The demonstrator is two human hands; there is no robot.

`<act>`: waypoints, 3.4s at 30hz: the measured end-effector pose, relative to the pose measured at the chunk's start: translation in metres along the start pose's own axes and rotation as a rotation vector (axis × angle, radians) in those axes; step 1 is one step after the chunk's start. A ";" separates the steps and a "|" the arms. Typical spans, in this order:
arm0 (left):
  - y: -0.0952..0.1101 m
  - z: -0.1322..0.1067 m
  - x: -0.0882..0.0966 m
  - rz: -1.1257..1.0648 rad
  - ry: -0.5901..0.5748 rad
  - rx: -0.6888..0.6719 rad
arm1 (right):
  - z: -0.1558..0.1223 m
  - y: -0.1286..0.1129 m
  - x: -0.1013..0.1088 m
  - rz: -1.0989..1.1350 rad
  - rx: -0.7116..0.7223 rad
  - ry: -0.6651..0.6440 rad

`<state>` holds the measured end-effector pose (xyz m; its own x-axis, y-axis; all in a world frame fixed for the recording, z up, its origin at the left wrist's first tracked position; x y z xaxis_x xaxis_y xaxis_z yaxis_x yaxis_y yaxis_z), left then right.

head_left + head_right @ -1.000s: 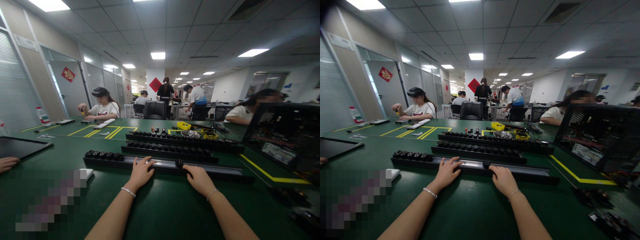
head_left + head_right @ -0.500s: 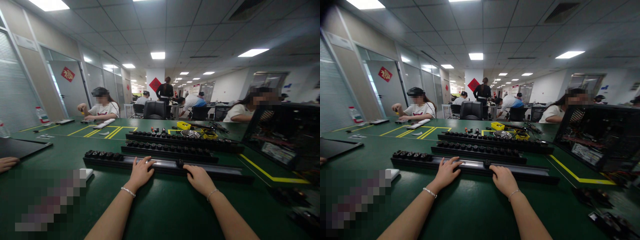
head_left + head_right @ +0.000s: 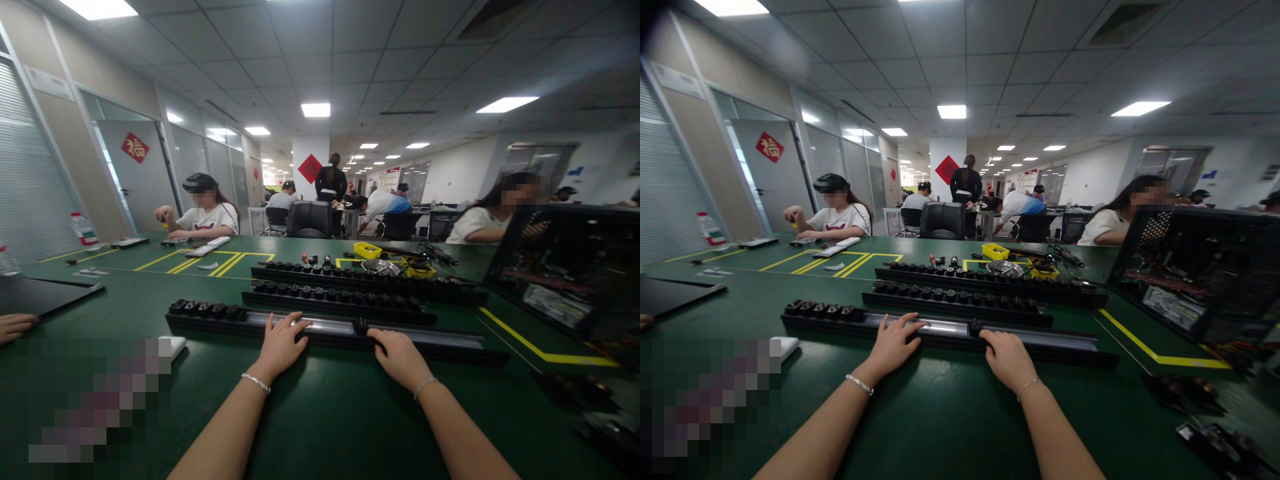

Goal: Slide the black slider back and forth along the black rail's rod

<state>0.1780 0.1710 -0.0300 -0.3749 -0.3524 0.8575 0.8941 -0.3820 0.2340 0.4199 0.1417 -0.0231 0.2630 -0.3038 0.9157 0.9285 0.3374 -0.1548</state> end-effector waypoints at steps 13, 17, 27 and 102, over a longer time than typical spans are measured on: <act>-0.001 0.000 -0.002 0.022 0.000 0.000 | 0.001 0.000 0.001 -0.023 -0.011 -0.002; -0.001 0.000 -0.002 0.009 0.008 -0.004 | 0.001 -0.001 0.002 -0.013 -0.018 -0.005; -0.001 0.000 -0.002 0.017 -0.003 0.001 | 0.001 0.000 0.002 0.012 -0.013 -0.005; 0.001 0.000 0.000 0.037 -0.007 0.003 | 0.001 0.001 0.002 0.006 -0.012 0.006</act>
<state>0.1791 0.1703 -0.0294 -0.3398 -0.3600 0.8689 0.9081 -0.3661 0.2034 0.4213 0.1424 -0.0207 0.2704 -0.3074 0.9124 0.9298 0.3290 -0.1647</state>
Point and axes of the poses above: each hand's wrist, its own z-axis towards the middle knuckle, its own x-axis out of the back of the hand, y = z × x, the point moved 7 cm from there along z, towards the middle knuckle, and after that the axes turned 3 degrees about y, right-handed, at the moved point
